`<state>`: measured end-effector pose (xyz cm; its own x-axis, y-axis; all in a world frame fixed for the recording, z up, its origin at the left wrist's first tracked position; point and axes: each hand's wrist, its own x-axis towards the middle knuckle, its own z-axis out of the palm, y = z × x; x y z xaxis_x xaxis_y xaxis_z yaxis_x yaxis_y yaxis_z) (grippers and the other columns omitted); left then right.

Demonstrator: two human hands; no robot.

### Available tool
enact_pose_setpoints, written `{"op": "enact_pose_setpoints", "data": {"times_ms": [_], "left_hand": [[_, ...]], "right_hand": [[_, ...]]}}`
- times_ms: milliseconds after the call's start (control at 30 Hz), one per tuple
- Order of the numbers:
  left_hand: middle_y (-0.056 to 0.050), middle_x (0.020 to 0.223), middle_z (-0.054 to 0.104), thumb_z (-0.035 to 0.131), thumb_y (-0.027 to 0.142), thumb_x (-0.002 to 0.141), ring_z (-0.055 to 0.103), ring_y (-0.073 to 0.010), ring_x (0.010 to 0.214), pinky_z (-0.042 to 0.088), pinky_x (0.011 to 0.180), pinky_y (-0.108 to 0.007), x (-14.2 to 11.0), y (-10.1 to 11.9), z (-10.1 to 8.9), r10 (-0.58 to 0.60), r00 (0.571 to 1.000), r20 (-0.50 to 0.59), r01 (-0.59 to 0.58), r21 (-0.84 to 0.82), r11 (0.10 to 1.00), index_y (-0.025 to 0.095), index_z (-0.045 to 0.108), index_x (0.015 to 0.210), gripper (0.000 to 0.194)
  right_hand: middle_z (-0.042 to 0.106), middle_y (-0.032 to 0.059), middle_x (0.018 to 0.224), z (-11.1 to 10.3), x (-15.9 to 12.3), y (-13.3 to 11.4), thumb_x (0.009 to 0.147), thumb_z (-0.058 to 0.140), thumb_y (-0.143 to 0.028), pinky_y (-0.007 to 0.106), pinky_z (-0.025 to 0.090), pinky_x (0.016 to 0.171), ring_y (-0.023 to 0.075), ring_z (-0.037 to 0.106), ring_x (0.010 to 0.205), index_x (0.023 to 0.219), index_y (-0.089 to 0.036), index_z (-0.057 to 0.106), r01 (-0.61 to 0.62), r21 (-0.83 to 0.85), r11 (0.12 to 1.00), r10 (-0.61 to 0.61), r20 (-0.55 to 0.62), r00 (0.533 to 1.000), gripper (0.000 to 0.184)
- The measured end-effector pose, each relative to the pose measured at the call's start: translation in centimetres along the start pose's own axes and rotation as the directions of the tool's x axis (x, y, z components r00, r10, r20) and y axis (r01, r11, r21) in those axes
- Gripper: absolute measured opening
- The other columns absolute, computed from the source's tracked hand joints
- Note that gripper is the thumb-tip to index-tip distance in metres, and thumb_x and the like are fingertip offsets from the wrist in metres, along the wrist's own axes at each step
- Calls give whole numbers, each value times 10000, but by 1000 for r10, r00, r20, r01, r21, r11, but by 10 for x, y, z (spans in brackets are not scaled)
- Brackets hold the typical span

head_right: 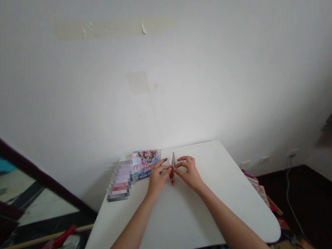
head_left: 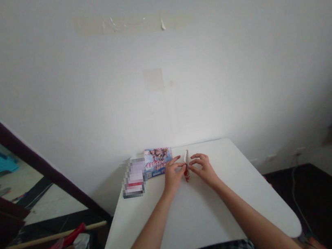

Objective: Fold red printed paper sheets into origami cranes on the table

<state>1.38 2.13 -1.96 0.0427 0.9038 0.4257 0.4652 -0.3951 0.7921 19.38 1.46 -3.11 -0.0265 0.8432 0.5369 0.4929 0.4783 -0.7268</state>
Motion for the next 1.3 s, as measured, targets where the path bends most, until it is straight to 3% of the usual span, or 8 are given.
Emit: {"op": "enact_pose_setpoints", "data": {"times_ms": [267, 667, 1033, 1300], "left_hand": [[-62, 1325, 672, 691, 258, 823, 578, -261, 1259, 363, 1151, -499, 1, -1, 1, -14, 998, 60, 15, -24, 1000, 246, 801, 833, 110], [-78, 1463, 544, 712, 259, 806, 449, -275, 1400, 279, 1217, -477, 1, -6, -1, -55, 995, 88, 65, -109, 992, 223, 784, 824, 83], [-85, 1378, 608, 746, 291, 789, 534, -283, 1308, 325, 1179, -490, 2, -12, 0, -101, 993, 55, 103, -48, 993, 240, 808, 840, 95], [-82, 1448, 561, 727, 234, 790, 448, -287, 1401, 270, 1215, -493, 1, -8, 0, -88, 990, 109, 96, -62, 994, 234, 794, 807, 70]], "right_hand": [[659, 76, 1131, 3, 1, 7, 829, 712, -441, 464, 373, 1055, 265, 527, 1161, 797, -261, 738, -26, 29, 999, 26, -15, 1000, 184], [660, 75, 1172, 1, 5, 15, 765, 741, -511, 454, 375, 1067, 264, 577, 1151, 796, -262, 749, -114, 160, 981, 99, 101, 990, 251], [682, 79, 1118, -1, 6, 18, 744, 775, -424, 442, 415, 1035, 254, 621, 1090, 771, -268, 778, -122, 124, 985, 115, 59, 992, 157], [673, 83, 1141, 1, 5, 21, 745, 780, -354, 454, 397, 1054, 259, 605, 1115, 792, -265, 769, -91, 98, 991, 85, 59, 995, 102]]}}
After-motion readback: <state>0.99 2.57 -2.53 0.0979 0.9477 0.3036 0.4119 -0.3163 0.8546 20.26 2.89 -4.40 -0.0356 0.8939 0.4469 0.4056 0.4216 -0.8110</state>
